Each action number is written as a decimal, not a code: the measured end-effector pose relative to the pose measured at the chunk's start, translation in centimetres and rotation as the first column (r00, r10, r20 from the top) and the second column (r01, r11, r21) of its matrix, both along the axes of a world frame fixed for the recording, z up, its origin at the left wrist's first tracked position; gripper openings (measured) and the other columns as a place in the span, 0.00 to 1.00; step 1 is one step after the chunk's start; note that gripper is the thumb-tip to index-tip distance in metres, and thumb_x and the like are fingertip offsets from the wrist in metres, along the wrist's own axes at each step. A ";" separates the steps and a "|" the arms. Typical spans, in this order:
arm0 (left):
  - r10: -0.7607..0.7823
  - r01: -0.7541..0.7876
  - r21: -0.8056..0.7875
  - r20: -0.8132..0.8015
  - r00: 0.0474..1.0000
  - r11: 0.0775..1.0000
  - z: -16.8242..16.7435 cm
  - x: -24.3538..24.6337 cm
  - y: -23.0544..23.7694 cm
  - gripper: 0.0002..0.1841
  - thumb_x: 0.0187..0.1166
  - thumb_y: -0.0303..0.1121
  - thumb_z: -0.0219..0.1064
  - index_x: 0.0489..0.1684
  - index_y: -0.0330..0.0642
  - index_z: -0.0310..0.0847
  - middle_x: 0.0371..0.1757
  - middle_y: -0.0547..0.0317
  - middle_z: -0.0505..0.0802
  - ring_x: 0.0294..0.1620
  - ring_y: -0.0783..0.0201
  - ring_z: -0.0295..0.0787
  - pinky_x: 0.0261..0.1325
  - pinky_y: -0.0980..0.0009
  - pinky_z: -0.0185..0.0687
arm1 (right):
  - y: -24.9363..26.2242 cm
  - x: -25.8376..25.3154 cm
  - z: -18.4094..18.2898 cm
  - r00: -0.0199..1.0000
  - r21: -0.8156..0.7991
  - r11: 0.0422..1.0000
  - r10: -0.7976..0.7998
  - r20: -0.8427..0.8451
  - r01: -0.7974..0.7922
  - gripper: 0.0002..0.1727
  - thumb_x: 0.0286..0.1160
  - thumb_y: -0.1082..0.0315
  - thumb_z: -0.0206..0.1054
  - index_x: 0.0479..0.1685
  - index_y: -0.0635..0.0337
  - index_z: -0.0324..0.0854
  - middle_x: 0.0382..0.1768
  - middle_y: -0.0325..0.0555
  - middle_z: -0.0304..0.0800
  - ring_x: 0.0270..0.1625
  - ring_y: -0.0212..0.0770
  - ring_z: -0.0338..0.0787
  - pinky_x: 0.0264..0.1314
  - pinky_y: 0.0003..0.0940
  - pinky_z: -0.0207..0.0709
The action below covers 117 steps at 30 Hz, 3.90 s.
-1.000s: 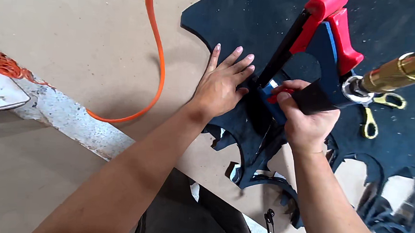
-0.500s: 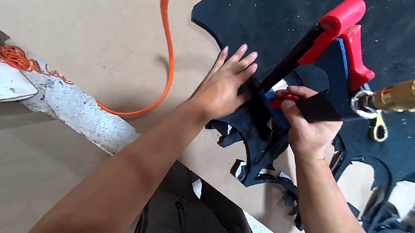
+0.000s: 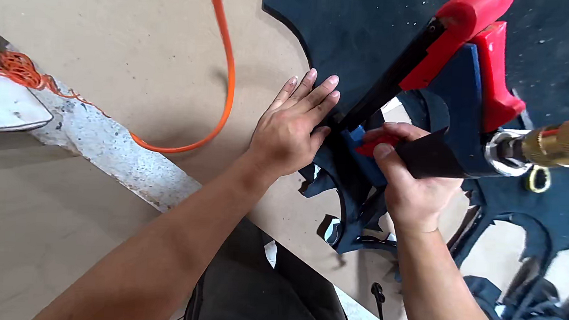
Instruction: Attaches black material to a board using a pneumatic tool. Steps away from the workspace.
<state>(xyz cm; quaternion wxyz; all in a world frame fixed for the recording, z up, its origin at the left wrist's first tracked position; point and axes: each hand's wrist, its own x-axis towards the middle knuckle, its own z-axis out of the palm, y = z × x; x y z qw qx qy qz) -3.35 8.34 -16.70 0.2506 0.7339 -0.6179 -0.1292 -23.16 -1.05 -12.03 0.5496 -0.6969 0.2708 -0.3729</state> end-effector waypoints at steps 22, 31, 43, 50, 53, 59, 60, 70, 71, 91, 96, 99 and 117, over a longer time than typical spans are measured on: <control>0.183 -0.183 -0.035 -0.004 0.983 0.982 -0.2 -0.4 6.1 0.23 0.91 0.45 0.54 0.77 0.47 0.83 0.84 0.66 0.80 0.93 0.58 0.62 0.97 0.47 0.44 | 2.8 0.5 0.0 0.999 0.035 0.998 0.045 -0.021 -0.044 0.16 0.71 0.74 0.72 0.57 0.69 0.80 0.50 0.55 0.95 0.53 0.54 0.96 0.57 0.50 0.93; 0.067 -0.068 -0.028 -0.032 0.997 0.997 0.1 0.4 6.8 0.26 0.91 0.45 0.54 0.82 0.45 0.77 0.87 0.62 0.77 0.94 0.56 0.59 0.97 0.47 0.43 | 2.8 0.0 0.9 0.989 0.025 0.991 0.133 -0.066 -0.131 0.19 0.70 0.74 0.74 0.60 0.69 0.80 0.53 0.55 0.95 0.56 0.55 0.96 0.61 0.51 0.92; 0.034 -0.035 -0.021 -0.039 0.999 0.999 0.0 0.9 6.9 0.31 0.83 0.51 0.65 0.80 0.42 0.78 0.86 0.58 0.78 0.94 0.53 0.59 0.96 0.46 0.42 | 3.2 1.6 1.8 0.980 -0.105 0.989 0.089 -0.181 -0.109 0.12 0.69 0.73 0.75 0.49 0.67 0.85 0.44 0.50 0.97 0.47 0.46 0.98 0.53 0.45 0.94; -0.039 0.041 0.031 -0.080 0.996 0.999 0.7 2.1 7.0 0.31 0.82 0.52 0.66 0.81 0.45 0.78 0.87 0.59 0.78 0.94 0.56 0.59 0.96 0.50 0.45 | 3.1 0.9 2.4 0.966 -0.017 0.984 0.170 -0.194 -0.177 0.17 0.70 0.71 0.75 0.56 0.67 0.83 0.50 0.51 0.97 0.54 0.51 0.97 0.60 0.49 0.94; -0.045 0.047 0.028 -0.060 0.997 0.999 0.4 2.1 7.0 0.31 0.84 0.53 0.63 0.82 0.45 0.78 0.87 0.61 0.77 0.94 0.57 0.58 0.97 0.52 0.45 | 3.0 1.5 2.9 0.965 -0.023 0.984 0.167 -0.203 -0.175 0.14 0.70 0.73 0.74 0.53 0.68 0.85 0.48 0.51 0.97 0.51 0.49 0.98 0.58 0.47 0.94; -0.005 0.004 -0.028 -0.032 0.999 1.000 0.1 1.6 7.0 0.29 0.84 0.52 0.64 0.79 0.45 0.81 0.85 0.61 0.80 0.92 0.57 0.62 0.96 0.52 0.47 | 3.2 2.2 3.5 0.951 -0.035 0.985 0.156 -0.268 -0.172 0.12 0.70 0.71 0.75 0.50 0.65 0.86 0.46 0.48 0.98 0.49 0.46 0.98 0.55 0.44 0.95; -0.007 0.006 -0.021 -0.028 1.000 1.000 0.0 1.7 6.9 0.29 0.85 0.51 0.63 0.80 0.45 0.80 0.85 0.61 0.79 0.93 0.57 0.61 0.96 0.52 0.46 | 3.1 2.3 3.3 0.955 -0.033 0.987 0.145 -0.260 -0.159 0.12 0.70 0.71 0.75 0.49 0.65 0.87 0.45 0.48 0.98 0.48 0.45 0.98 0.53 0.44 0.95; -0.189 0.195 0.064 -0.086 0.978 0.979 0.9 3.7 7.3 0.29 0.86 0.45 0.62 0.84 0.43 0.74 0.89 0.57 0.74 0.95 0.56 0.56 0.96 0.51 0.43 | 4.3 2.3 4.5 0.948 0.021 0.992 0.125 -0.293 -0.124 0.13 0.72 0.71 0.74 0.54 0.63 0.86 0.48 0.45 0.98 0.51 0.45 0.98 0.56 0.43 0.96; -0.181 0.186 0.062 -0.079 0.980 0.981 0.8 3.7 7.3 0.28 0.86 0.45 0.62 0.84 0.43 0.75 0.89 0.57 0.75 0.94 0.56 0.57 0.96 0.51 0.43 | 4.3 2.4 4.6 0.944 0.020 0.992 0.122 -0.307 -0.121 0.13 0.72 0.71 0.74 0.54 0.63 0.86 0.48 0.45 0.98 0.51 0.44 0.98 0.56 0.42 0.96; -0.153 0.156 0.041 -0.073 0.985 0.987 0.4 3.6 7.3 0.26 0.86 0.45 0.61 0.81 0.45 0.78 0.87 0.60 0.77 0.94 0.59 0.57 0.97 0.57 0.42 | 3.9 4.6 6.9 0.885 0.085 0.987 0.158 -0.438 -0.134 0.12 0.74 0.68 0.72 0.53 0.60 0.87 0.46 0.44 0.98 0.48 0.43 0.98 0.53 0.41 0.96; -0.152 0.155 0.043 -0.062 0.986 0.987 0.4 3.9 7.2 0.27 0.86 0.44 0.61 0.82 0.44 0.77 0.88 0.61 0.76 0.94 0.60 0.57 0.97 0.57 0.41 | 4.2 4.1 5.4 0.933 0.011 0.995 0.101 -0.347 -0.103 0.09 0.72 0.69 0.73 0.48 0.62 0.87 0.42 0.45 0.98 0.44 0.43 0.98 0.47 0.41 0.95; -0.150 0.160 0.108 -0.097 0.984 0.981 1.2 3.4 7.1 0.28 0.86 0.43 0.63 0.85 0.44 0.74 0.90 0.60 0.73 0.96 0.57 0.53 0.98 0.53 0.39 | 3.9 3.0 5.2 0.936 0.042 0.995 0.101 -0.337 -0.092 0.11 0.73 0.68 0.73 0.50 0.62 0.89 0.44 0.45 0.98 0.47 0.42 0.98 0.50 0.42 0.94; -0.179 0.480 -0.018 -0.940 0.290 0.877 26.5 -1.7 23.4 0.34 0.91 0.56 0.50 0.80 0.34 0.76 0.80 0.44 0.82 0.85 0.49 0.74 0.90 0.47 0.65 | 12.3 -1.4 15.1 0.587 0.172 0.802 0.547 -0.597 -0.572 0.35 0.82 0.42 0.65 0.87 0.42 0.70 0.87 0.38 0.72 0.89 0.38 0.67 0.95 0.54 0.53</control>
